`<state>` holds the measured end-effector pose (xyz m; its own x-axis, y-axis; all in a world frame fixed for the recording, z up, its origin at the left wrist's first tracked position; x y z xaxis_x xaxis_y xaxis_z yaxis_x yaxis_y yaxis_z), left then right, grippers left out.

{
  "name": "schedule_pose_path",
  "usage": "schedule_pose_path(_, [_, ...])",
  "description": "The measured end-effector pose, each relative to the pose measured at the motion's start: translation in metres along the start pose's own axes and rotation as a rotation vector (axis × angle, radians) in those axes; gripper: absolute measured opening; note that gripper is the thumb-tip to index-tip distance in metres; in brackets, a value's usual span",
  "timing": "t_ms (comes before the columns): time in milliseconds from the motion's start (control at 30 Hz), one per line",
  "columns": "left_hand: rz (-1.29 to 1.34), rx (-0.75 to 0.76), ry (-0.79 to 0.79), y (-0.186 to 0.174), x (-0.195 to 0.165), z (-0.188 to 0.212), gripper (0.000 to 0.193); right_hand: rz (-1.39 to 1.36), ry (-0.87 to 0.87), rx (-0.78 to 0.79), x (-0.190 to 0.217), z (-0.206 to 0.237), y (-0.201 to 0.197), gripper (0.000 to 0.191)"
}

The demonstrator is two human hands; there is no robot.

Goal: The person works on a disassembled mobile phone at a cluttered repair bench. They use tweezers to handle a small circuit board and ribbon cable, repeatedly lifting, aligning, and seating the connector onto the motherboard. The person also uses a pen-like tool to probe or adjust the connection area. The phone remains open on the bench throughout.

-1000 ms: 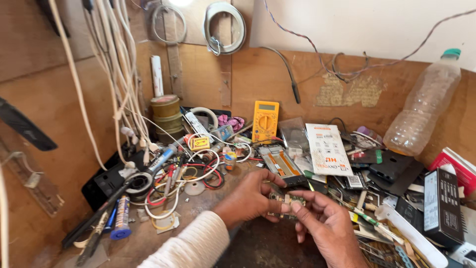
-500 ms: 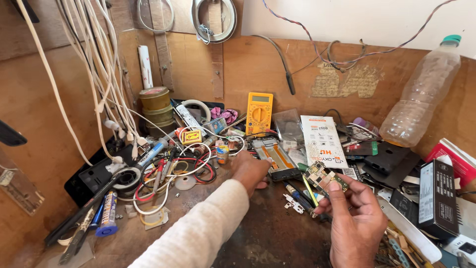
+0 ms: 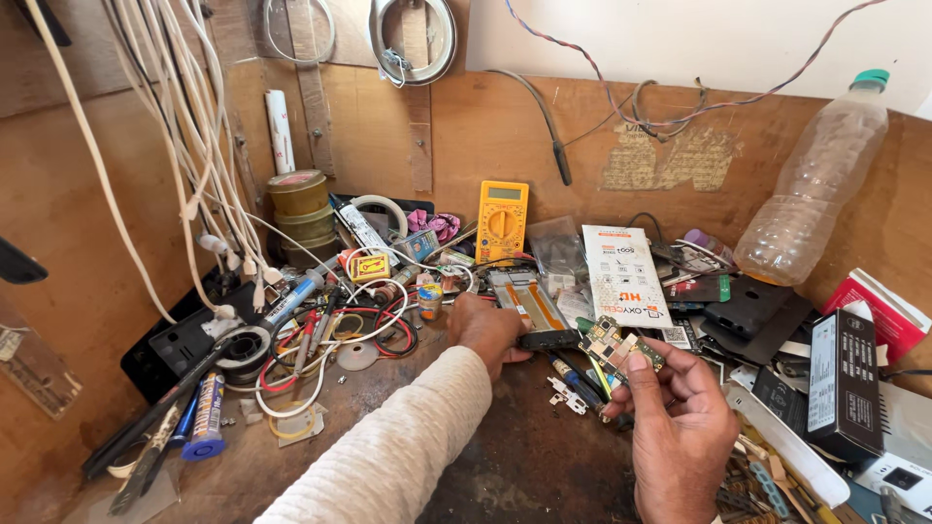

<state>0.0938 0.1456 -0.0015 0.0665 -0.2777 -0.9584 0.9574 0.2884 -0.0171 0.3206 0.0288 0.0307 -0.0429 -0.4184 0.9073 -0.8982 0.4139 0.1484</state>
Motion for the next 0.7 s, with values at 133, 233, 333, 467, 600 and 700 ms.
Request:
schedule_pose_path(133, [0.107, 0.051, 0.000, -0.003, 0.007, -0.006, 0.043, -0.021, 0.000, -0.004, 0.003, 0.000, 0.000, 0.027])
schedule_pose_path(233, [0.167, 0.172, 0.072, -0.005, 0.008, -0.011, 0.035, -0.049, -0.015, -0.003, 0.005, -0.001, 0.001, 0.027])
schedule_pose_path(333, [0.115, 0.254, 0.067, -0.019, 0.013, -0.015, 0.034, -0.010, 0.017, -0.001, 0.003, -0.002, 0.001, 0.027])
schedule_pose_path(467, [0.015, 0.381, 0.120, -0.049, 0.011, -0.009, 0.035, -0.053, -0.009, 0.014, 0.004, 0.000, 0.002, 0.026])
schedule_pose_path(600, [0.046, 0.509, 0.049, -0.081, 0.013, 0.004, 0.046, -0.078, -0.042, 0.036, 0.004, 0.003, 0.004, 0.026])
schedule_pose_path(700, [0.144, 0.620, -0.032, -0.096, 0.015, 0.017, 0.053, -0.070, -0.058, 0.048, 0.004, 0.006, 0.007, 0.025])
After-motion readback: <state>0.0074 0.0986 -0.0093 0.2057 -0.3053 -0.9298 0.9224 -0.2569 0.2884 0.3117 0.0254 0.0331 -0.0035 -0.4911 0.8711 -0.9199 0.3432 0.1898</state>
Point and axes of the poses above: each hand's wrist, its own z-axis away from the middle knuckle, its own y-axis out of the palm, x = y × z, the point moved 9 cm from there along -z, towards the middle knuckle, and after that the axes turned 2 degrees about x, right-handed, at the moved point
